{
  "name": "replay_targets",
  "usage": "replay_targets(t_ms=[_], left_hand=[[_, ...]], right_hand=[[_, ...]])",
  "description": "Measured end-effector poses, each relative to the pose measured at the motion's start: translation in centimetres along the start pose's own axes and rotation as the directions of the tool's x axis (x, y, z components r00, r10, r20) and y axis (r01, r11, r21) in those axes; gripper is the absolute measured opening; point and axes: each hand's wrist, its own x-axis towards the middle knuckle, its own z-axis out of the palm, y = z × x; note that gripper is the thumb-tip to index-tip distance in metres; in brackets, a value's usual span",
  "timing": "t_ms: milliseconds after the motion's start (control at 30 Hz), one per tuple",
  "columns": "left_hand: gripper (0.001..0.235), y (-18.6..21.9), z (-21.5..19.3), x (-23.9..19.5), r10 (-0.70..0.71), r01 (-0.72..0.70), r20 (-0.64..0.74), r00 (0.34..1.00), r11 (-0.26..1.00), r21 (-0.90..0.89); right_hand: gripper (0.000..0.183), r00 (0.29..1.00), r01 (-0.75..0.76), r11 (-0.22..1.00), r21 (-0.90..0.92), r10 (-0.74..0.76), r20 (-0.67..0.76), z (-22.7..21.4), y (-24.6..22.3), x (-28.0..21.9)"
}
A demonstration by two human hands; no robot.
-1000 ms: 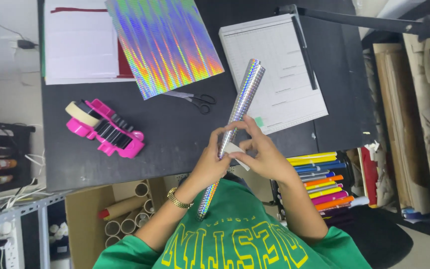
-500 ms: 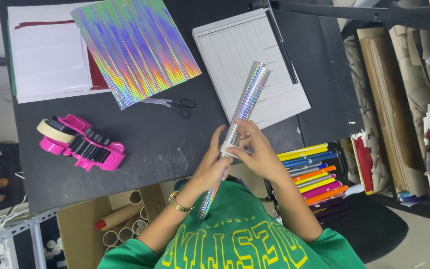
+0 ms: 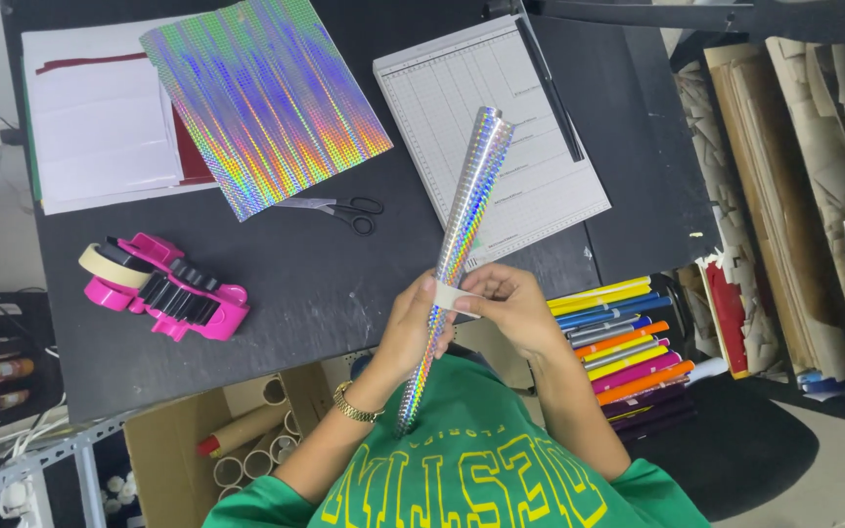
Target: Rolling up craft sheets and securing them with tape for storage or repair purposes.
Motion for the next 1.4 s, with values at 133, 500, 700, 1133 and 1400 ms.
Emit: replay_targets(t_ms=[133,500,700,1133,1400], left_hand=[[0.046,0.9,0.3,-1.1,-0.014,0.013,-0.024,1.000,0.998,-0.055],[0.046,-0.6,-2.8,-2.2,-0.051,0.080,0.168,0.984,0.982,-0.170],[0.056,-1.2,-4.0,-5.7,-0.191,0.224,0.186,0.964,0.958,-0.177],[0.024,-1.2,-5.0,-7.4,0.041,0.065,0.338,0.940,0.953,-0.297],[0.026,-2.1,-6.2,-6.7,0.011,0.332,0.637,0.771,0.847,-0.416]], right_hand=[[0.021,1.000,-0.017,0.999,0.027,0.018,-0.012,0.1,0.8,-0.2],[0.018,1.000,-0.016,0.994,0.109,0.015,0.006,1.9,0.2,-0.6],[0.017,0.999,-0.006,0.994,0.112,0.003,0.035,3.0,-1.0,-1.0],[0.018,0.985,-0.009,0.998,0.067,-0.003,0.171,4.6,-3.6,-1.9],[0.035,0.976,0.141,0.990,0.008,-0.140,0.165,4.8,-3.8,-2.9]])
